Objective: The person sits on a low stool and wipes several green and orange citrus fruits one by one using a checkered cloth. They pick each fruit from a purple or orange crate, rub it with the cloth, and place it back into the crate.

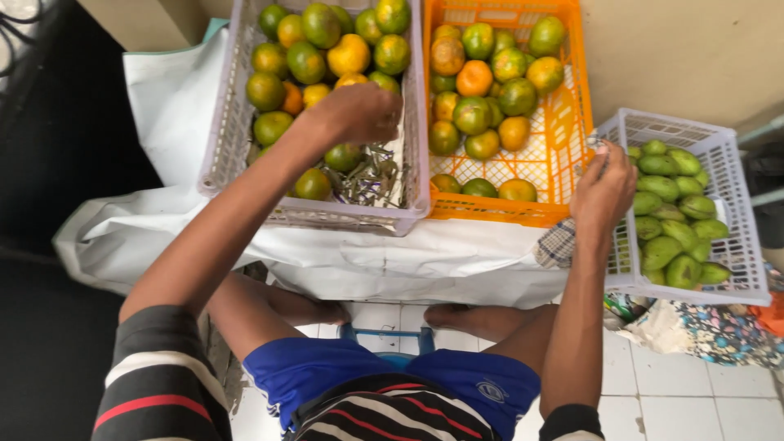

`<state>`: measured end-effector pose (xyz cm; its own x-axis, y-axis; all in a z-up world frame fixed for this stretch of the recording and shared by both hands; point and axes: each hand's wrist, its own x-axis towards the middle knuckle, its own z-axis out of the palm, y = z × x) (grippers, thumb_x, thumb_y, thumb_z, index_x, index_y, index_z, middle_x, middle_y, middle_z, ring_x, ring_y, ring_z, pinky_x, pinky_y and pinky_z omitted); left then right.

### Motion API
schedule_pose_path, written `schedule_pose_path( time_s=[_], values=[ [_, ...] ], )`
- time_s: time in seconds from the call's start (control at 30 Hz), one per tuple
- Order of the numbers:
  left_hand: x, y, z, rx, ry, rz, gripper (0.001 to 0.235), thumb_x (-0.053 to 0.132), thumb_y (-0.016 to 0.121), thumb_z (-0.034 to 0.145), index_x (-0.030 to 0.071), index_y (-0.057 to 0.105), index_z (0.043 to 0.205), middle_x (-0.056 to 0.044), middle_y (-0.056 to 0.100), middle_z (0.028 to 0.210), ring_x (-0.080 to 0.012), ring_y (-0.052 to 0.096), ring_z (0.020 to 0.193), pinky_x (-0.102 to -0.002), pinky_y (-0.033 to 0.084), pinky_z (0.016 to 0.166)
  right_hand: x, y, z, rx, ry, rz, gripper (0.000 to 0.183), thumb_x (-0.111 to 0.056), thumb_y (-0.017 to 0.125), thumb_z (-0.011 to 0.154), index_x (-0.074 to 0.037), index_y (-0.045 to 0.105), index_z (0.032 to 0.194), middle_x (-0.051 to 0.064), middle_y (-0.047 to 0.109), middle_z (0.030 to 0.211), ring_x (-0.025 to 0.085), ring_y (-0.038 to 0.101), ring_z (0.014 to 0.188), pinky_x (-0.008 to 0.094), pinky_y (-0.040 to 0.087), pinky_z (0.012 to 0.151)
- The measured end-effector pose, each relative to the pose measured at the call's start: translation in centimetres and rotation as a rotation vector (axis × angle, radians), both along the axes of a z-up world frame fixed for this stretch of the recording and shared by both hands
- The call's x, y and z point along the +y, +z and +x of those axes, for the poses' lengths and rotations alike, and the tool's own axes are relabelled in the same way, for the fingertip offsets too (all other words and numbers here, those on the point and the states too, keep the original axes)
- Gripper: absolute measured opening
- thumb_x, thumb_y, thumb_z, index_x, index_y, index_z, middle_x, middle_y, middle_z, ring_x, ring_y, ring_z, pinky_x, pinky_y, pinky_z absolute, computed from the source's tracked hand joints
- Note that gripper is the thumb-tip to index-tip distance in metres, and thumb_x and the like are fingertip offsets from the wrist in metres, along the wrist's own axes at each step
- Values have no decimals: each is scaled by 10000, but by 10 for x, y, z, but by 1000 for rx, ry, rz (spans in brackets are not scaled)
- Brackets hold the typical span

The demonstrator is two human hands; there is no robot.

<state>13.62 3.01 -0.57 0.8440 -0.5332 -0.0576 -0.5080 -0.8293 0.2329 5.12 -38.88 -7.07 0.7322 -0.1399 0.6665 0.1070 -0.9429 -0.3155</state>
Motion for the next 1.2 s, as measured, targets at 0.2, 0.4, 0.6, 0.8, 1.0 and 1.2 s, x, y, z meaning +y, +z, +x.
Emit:
schedule_pose_path(
  time_s=[0.2,0.4,0.6,0.8,1.0,1.2],
  values=[
    [56,-27,-20,7,111,635,818,930,636,711,134,453,658,84,369,541,-65,366,484,-230,382,460,8,2,-3,-78,9,-38,270,-94,490,1100,14,717,1199,207,738,1114,433,625,933,527,475,742],
    [46,-60,-2,-95,108,727,855,1018,628,589,170,524,631,78,425,557,-73,366,537,-265,354,546,8,2,-3,-72,-7,-33,272,-108,497,1088,13,716,1195,223,733,1091,443,628,915,534,476,747],
    [40,-74,2,-119,76,833,772,968,589,690,221,391,665,77,242,641,-116,194,603,-278,307,599,6,-2,0,-76,-25,-35,269,-124,491,1086,-3,714,1175,202,739,1075,428,643,907,522,478,735],
    [52,-68,-12,-281,48,621,755,916,681,671,195,589,876,74,520,648,-108,486,635,-328,451,596,10,1,-3,-61,-30,-32,283,-140,469,1106,8,704,1161,209,729,1050,431,629,883,527,472,718],
    [31,-2,-77,-432,50,-249,703,433,925,794,105,558,1296,-164,755,983,-193,639,553,-269,496,374,31,21,-18,-192,-94,-107,352,-153,415,1139,35,712,1146,195,728,1037,380,584,866,492,452,633],
    [-8,35,-137,-82,189,-1021,741,451,885,695,191,601,1328,-129,689,1283,-217,702,1049,-335,629,860,47,49,-52,-419,-92,-120,278,-90,501,1136,74,720,1182,182,741,978,285,597,840,380,470,641]
  ],
)
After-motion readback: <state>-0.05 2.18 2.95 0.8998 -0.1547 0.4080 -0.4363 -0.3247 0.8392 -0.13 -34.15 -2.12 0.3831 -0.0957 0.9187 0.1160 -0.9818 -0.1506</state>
